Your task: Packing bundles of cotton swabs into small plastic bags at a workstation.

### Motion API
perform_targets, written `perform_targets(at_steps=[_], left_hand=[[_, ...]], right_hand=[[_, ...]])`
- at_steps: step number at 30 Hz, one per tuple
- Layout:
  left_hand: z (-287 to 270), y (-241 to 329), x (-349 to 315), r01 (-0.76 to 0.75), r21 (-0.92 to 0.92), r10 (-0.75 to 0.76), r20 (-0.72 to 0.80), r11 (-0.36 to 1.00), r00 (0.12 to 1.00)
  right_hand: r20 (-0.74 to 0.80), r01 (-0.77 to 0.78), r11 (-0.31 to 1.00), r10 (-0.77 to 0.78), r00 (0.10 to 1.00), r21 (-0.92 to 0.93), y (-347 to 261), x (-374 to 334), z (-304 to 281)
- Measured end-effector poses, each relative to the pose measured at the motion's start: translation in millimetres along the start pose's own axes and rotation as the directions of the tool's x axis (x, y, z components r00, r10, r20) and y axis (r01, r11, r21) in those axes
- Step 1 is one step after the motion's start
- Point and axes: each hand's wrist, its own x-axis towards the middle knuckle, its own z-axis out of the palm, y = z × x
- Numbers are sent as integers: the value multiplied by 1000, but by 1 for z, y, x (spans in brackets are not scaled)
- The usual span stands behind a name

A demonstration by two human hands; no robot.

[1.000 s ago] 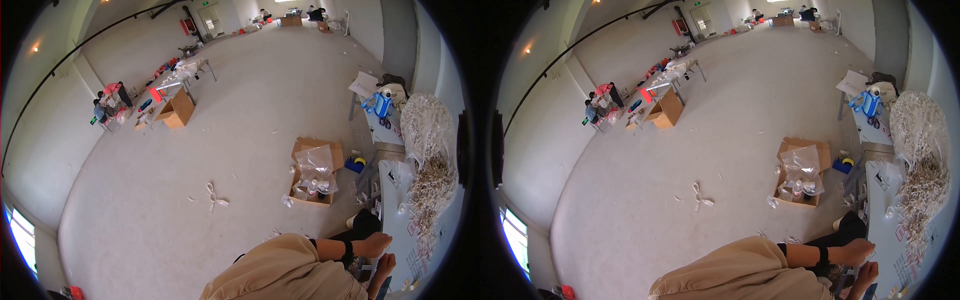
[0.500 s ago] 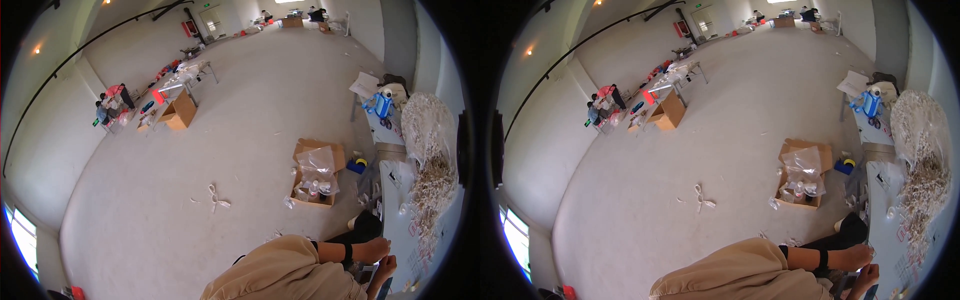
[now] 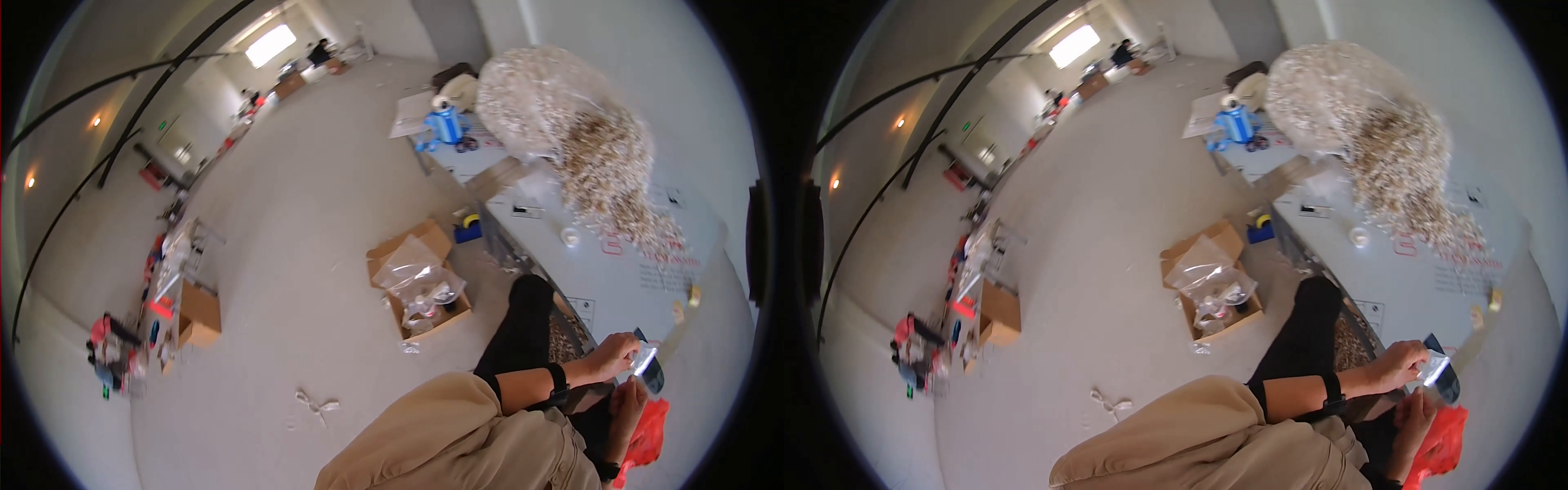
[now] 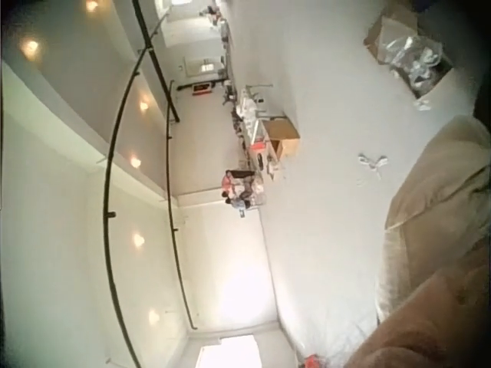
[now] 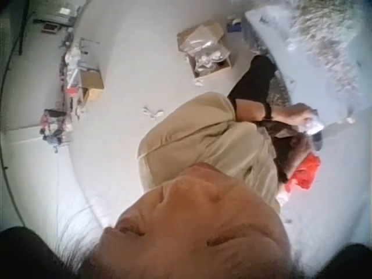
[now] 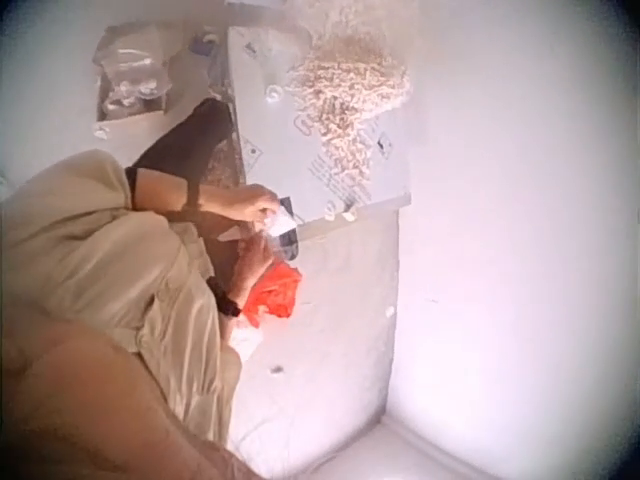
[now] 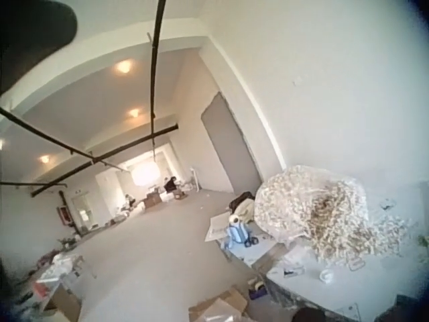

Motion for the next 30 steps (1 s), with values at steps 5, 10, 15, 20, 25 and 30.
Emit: perform_targets(at_steps=[5,10,15,20,25,30], left_hand=[[62,4,-2,-172,-97,190,212,980,959],[125,-5,-14,-210,-201,263,288,957,921],[109,-9,0,113,-135,-19,556,984,831],[130,-31,8,114,-137,1,644,984,765],[168,-47,6,220,-99,-93,690,970,718],[187,-65,44,-130,89,48,618,988,785]], right_hand=[[83,-176,434,225,971,884,26,-28,-28],[-144,96,444,75,987,891,109,-47,-95],[-212,102,510,164,963,854,75,-41,-61],[-184,122,236,258,949,964,76,-38,-65],[-392,244,376,393,832,894,81,-40,-84],[-590,287,584,433,681,760,79,10,-94]])
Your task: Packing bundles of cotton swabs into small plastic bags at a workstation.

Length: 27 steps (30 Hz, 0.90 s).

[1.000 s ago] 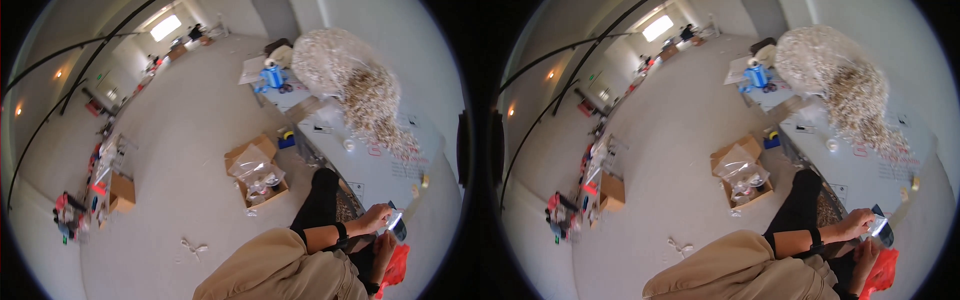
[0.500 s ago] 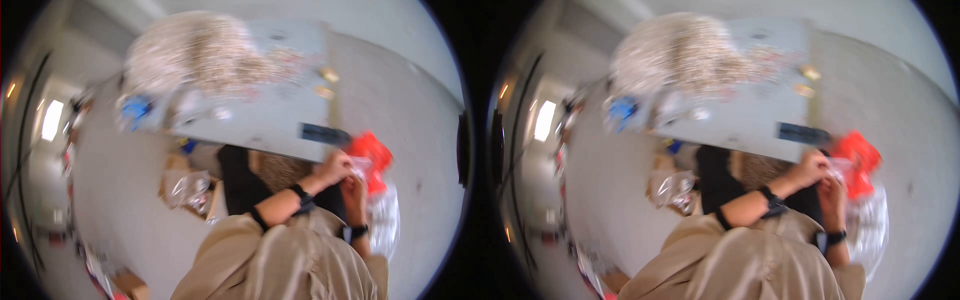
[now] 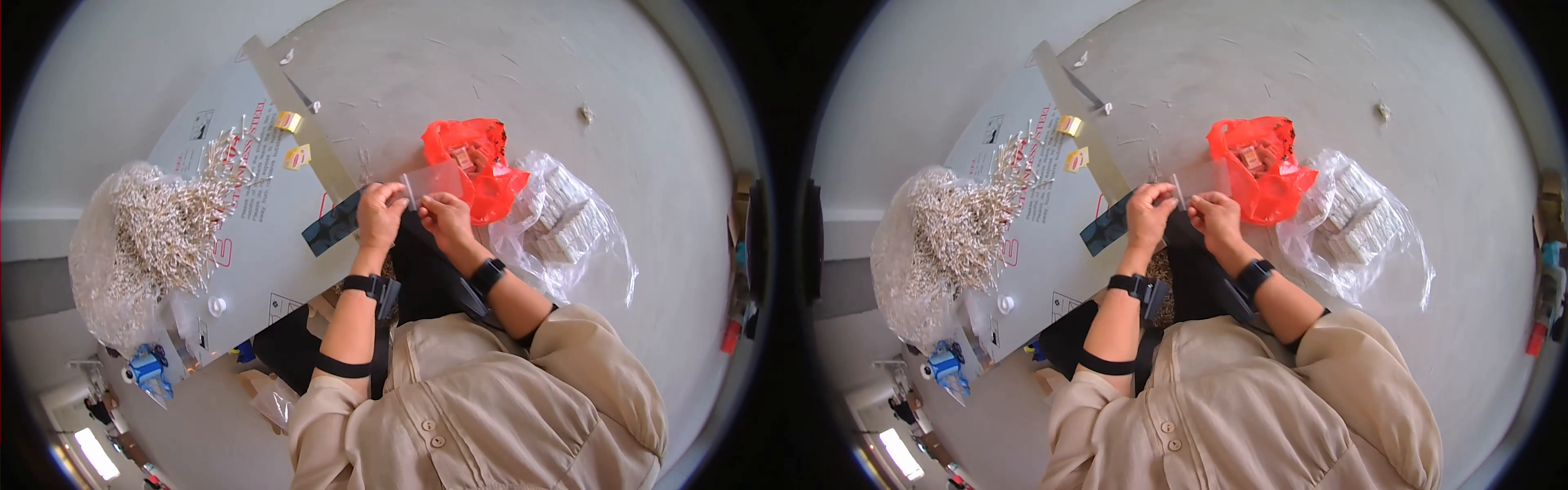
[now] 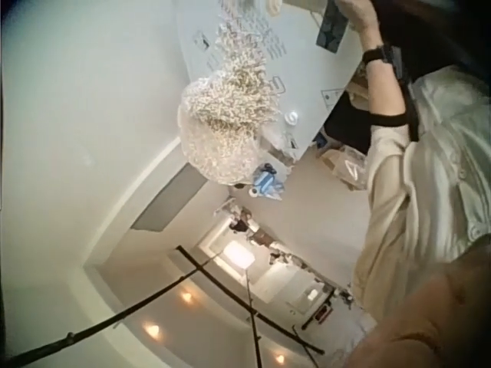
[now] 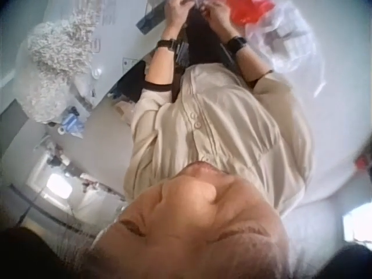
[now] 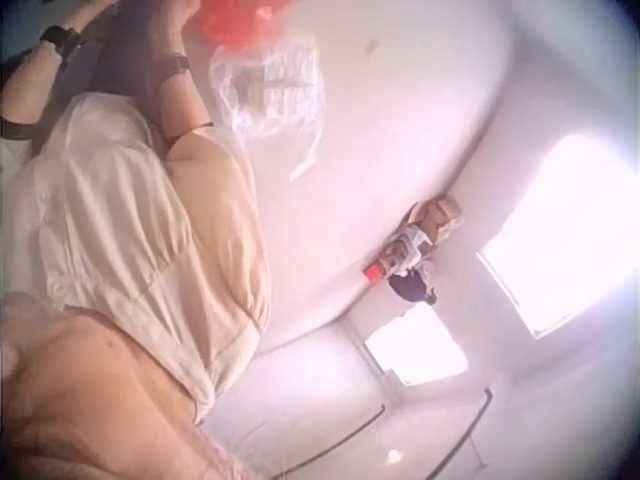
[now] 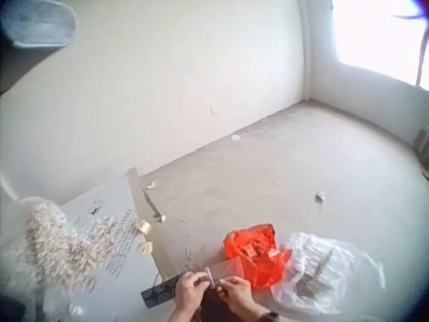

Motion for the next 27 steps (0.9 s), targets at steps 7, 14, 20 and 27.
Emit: perform_targets(at_steps=[7,14,20,27], left_hand=[[-16,-5,24,-119,364,101,68,924,993],[-16,-9,21,-126,460,107,68,879,992],[-17,-7,19,-152,536,121,93,831,988],[-21,-5,13,-154,550,139,68,821,988]], right_hand=[[-79,31,997,-36,996,-67,16,24,23],[-77,71,977,-89,993,-203,20,33,27],[-95,138,935,-178,980,-327,22,35,26],[-43,131,927,-156,987,-351,26,37,27]])
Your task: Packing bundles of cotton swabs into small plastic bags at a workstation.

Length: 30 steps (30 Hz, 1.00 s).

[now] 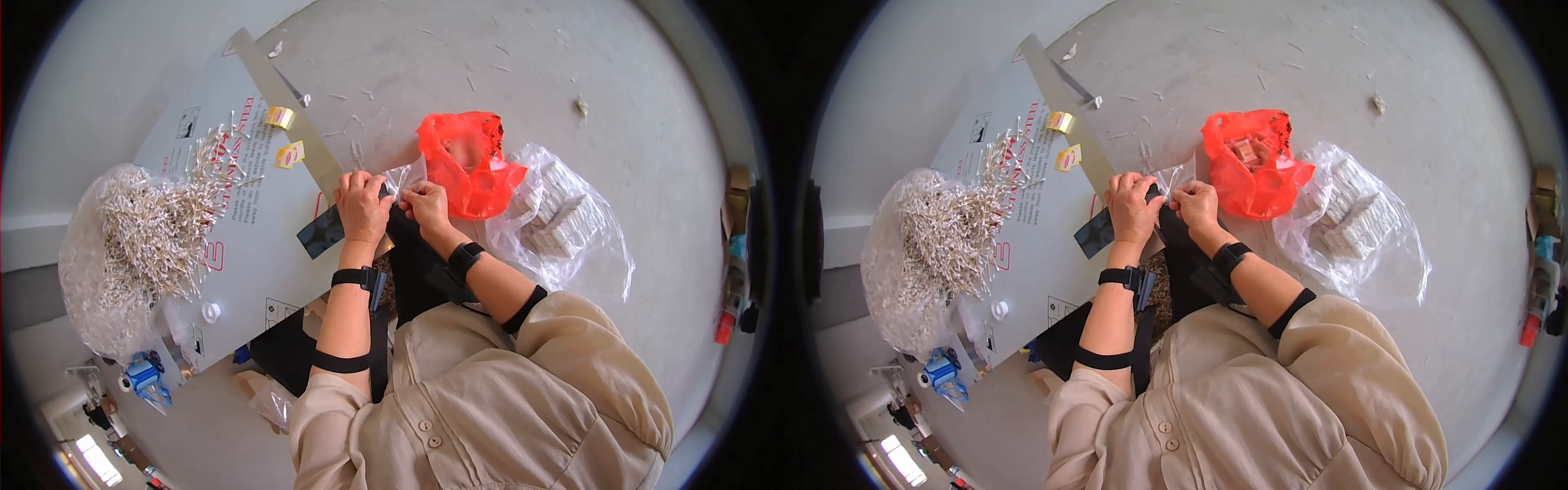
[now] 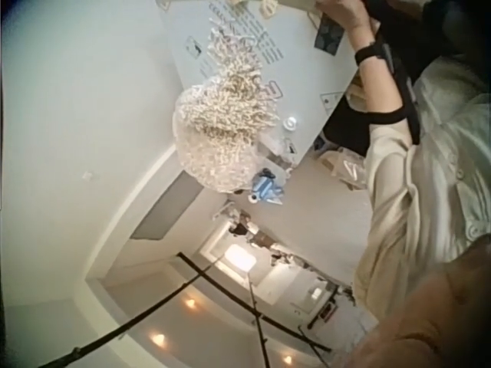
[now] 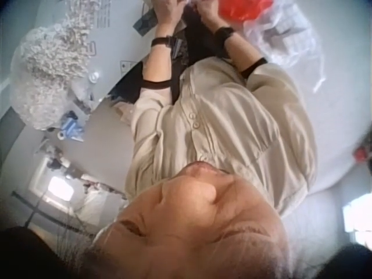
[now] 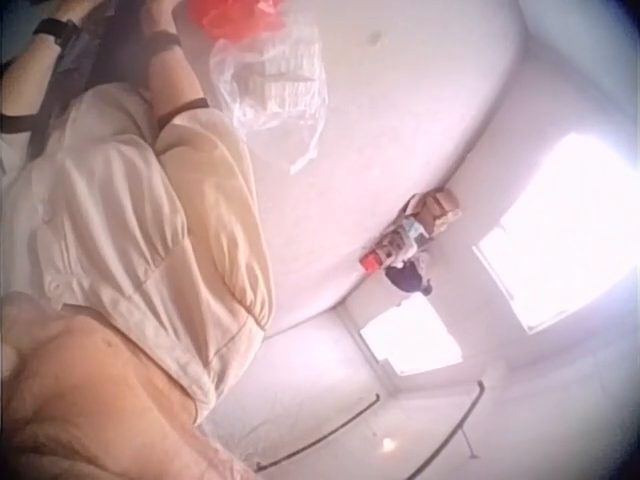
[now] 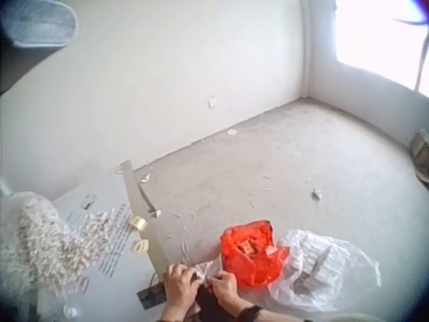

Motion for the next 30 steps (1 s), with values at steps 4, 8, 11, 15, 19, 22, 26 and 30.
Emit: perform_targets(at_steps=[4,8,11,15,19,22,26,30], left_hand=[[-2,-2,-2,12,15,-13,16,1000,1000],[0,3,1,-5,27,5,7,1000,1000],[2,3,1,-8,46,7,25,999,1000],[2,2,0,-7,17,7,14,1000,1000],[0,2,-1,-5,3,4,34,1000,999],[0,-2,-4,3,3,-3,29,1000,1000],[-1,-2,-5,22,20,-23,37,1000,999],[-1,-2,-5,27,18,-28,51,999,998]], right_hand=[[-68,-9,998,5,998,-58,-3,-3,1],[-64,28,996,-33,997,-88,-2,0,-5],[-70,20,993,-28,997,-115,-3,0,-6],[-56,-2,998,-2,998,-65,-1,-1,-5],[-28,7,997,-9,1000,-81,-1,-2,-3],[-32,-4,996,1,1000,-84,-2,-4,0],[-75,-30,998,26,997,-56,-1,-2,-5],[-67,-12,1000,13,998,16,2,1,-6]])
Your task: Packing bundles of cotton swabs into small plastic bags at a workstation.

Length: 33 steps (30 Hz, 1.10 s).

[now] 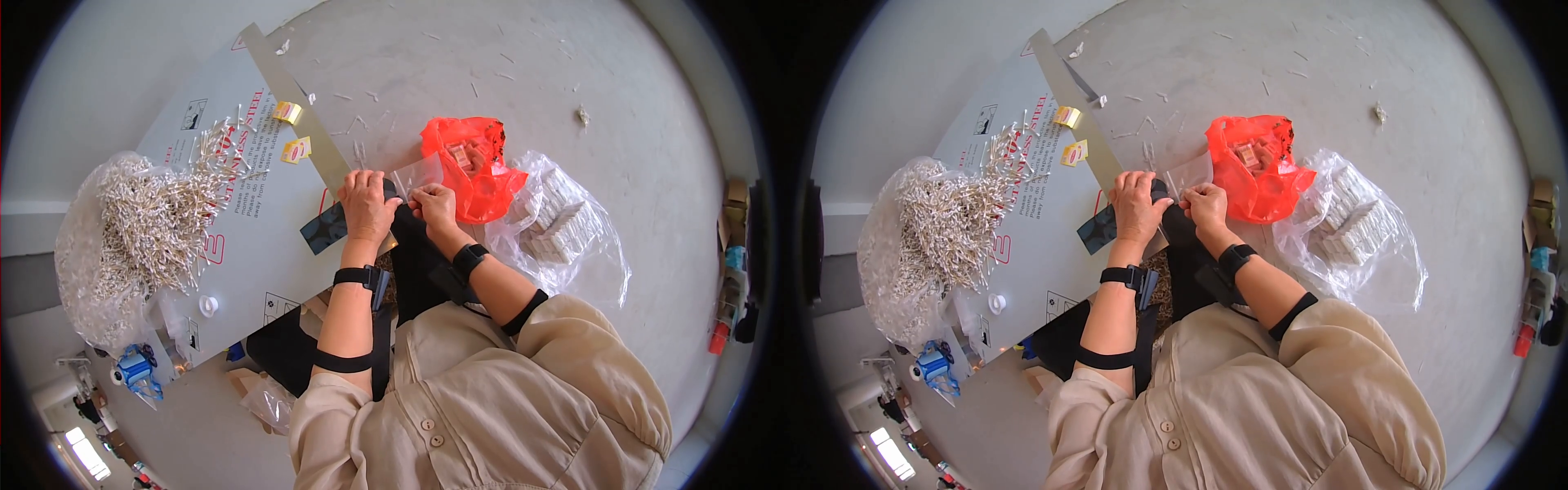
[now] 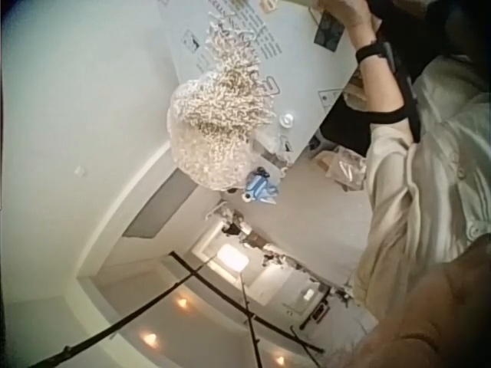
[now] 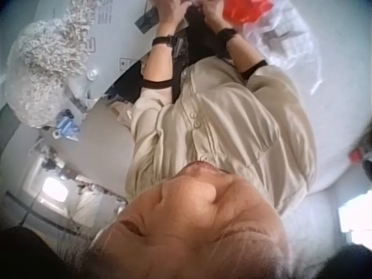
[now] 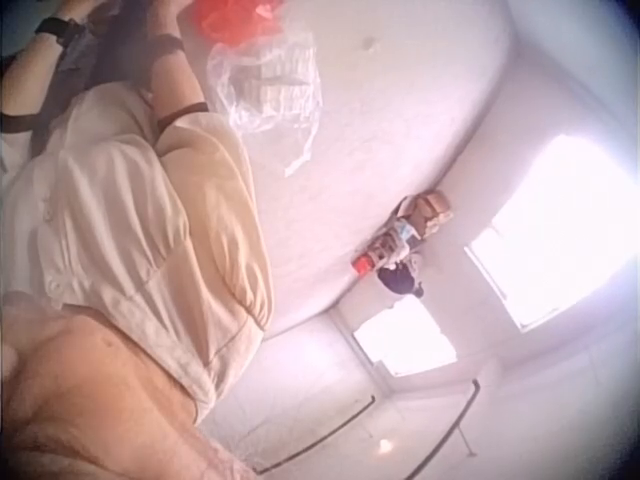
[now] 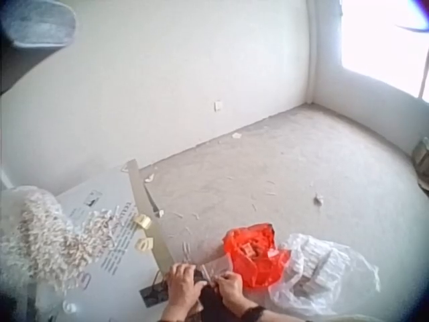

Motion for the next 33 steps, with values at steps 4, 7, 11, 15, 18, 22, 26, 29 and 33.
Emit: perform_targets(at_steps=[4,7,11,15,18,22,26,29,33], left_hand=[[0,-3,-1,0,-3,0,-6,1000,1000],[0,-3,-1,10,-1,-10,2,1000,1000],[-2,-1,0,5,-9,-5,22,1000,1000],[1,-12,1,12,-116,-18,-47,993,999],[2,-30,9,70,-317,-124,-154,946,980],[-4,-42,24,132,-607,-131,46,784,990],[-10,-59,24,205,-620,-142,150,757,979],[-16,-63,22,349,-610,-214,285,712,934],[-19,-66,20,351,-578,-227,277,737,934]], right_hand=[[12,-27,999,26,1000,26,-4,-3,0],[26,-67,997,66,997,35,-7,-4,1],[58,-87,996,85,995,24,-9,-4,2],[163,-121,993,117,980,17,-8,-5,3],[252,-119,991,100,962,61,-9,-9,8],[286,-106,992,82,955,67,-13,-15,9],[302,-102,992,75,950,75,-19,-28,21],[316,-43,999,41,948,1,-15,-33,28],[225,147,977,-110,968,-153,5,-36,38]])
